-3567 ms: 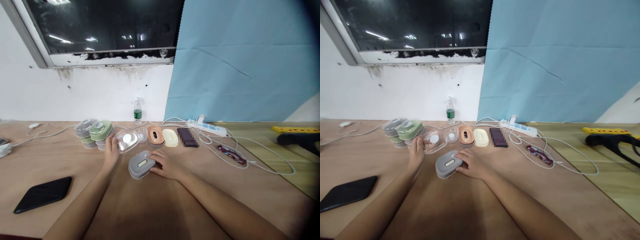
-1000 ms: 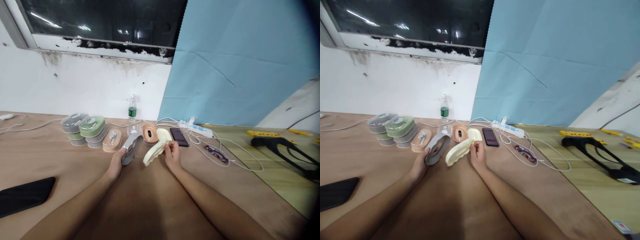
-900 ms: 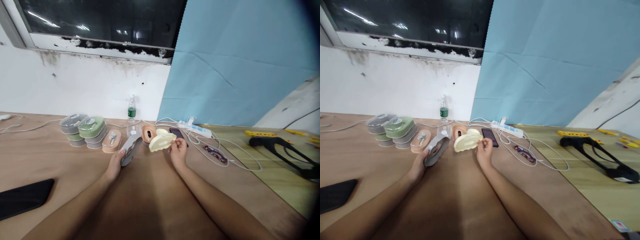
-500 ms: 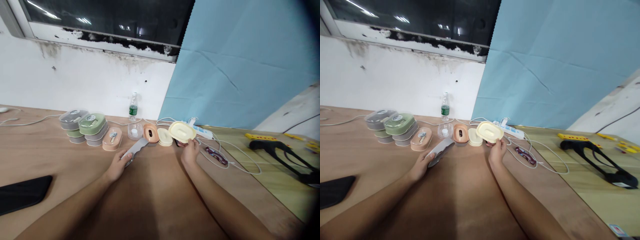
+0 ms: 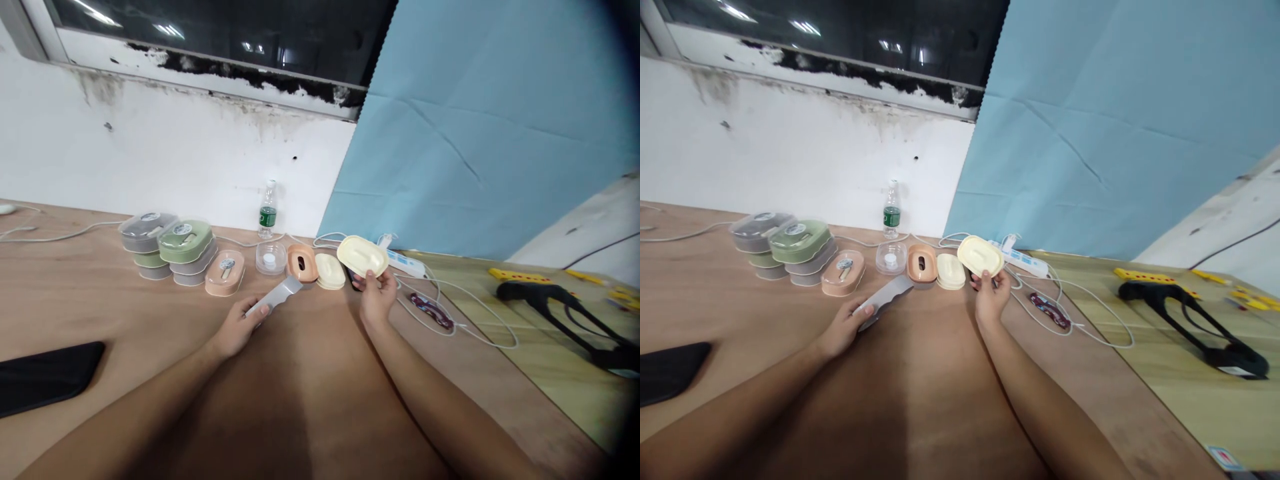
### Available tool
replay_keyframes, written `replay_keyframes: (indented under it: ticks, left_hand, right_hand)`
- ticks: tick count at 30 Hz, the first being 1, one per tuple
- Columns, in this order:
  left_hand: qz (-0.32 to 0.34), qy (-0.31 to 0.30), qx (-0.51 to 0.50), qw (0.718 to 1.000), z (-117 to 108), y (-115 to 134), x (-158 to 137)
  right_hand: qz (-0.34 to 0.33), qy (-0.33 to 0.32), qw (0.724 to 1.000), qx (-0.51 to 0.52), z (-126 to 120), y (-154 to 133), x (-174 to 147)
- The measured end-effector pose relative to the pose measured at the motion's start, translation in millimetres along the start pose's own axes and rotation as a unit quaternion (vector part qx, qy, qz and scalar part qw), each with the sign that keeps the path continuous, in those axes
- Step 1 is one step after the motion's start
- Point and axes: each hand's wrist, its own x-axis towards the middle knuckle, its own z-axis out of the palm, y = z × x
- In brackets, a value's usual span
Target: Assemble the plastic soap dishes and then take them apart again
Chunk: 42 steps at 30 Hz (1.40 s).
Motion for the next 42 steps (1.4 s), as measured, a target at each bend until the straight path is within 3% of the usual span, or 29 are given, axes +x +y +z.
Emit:
replay_keyframes:
  ticks: [3,5,8,11,16,34,36,39,42]
  left_hand:
    - [0.009,-0.005,0.005,1.000,0.2,1.5,-0.7]
    - [0.008,-0.006,0.011,1.000,0.4,2.5,-0.8]
    - [0.006,-0.004,0.015,1.000,0.2,2.3,-0.6]
    - [0.006,-0.005,0.012,1.000,-0.5,-0.4,-0.6]
    - [-0.003,-0.003,0.013,1.000,-1.0,-1.3,-0.9]
    - [0.029,-0.022,0.022,0.999,0.6,8.2,-3.3]
    - [0.025,-0.023,0.023,0.999,0.4,8.1,-3.6]
    - [0.017,-0.011,0.034,0.999,1.6,5.5,-3.4]
    - [0.031,0.000,0.045,0.999,5.8,4.7,-3.7]
  right_hand:
    - [-0.002,-0.001,1.000,-0.028,-0.7,12.2,7.8]
    - [-0.039,-0.019,0.995,-0.094,-2.0,20.5,13.8]
    - [-0.132,-0.074,0.962,-0.226,-4.8,27.4,18.2]
    - [-0.195,-0.151,0.927,-0.283,-6.9,26.7,14.4]
    - [-0.202,-0.213,0.908,-0.299,-8.2,23.5,4.1]
    - [-0.152,-0.264,0.880,-0.365,-6.3,22.5,1.4]
    - [-0.170,-0.251,0.880,-0.365,-5.7,16.5,-0.2]
    - [-0.252,-0.234,0.874,-0.343,-2.5,-1.7,-12.7]
    - [-0.337,-0.283,0.849,-0.292,3.8,-19.4,-39.6]
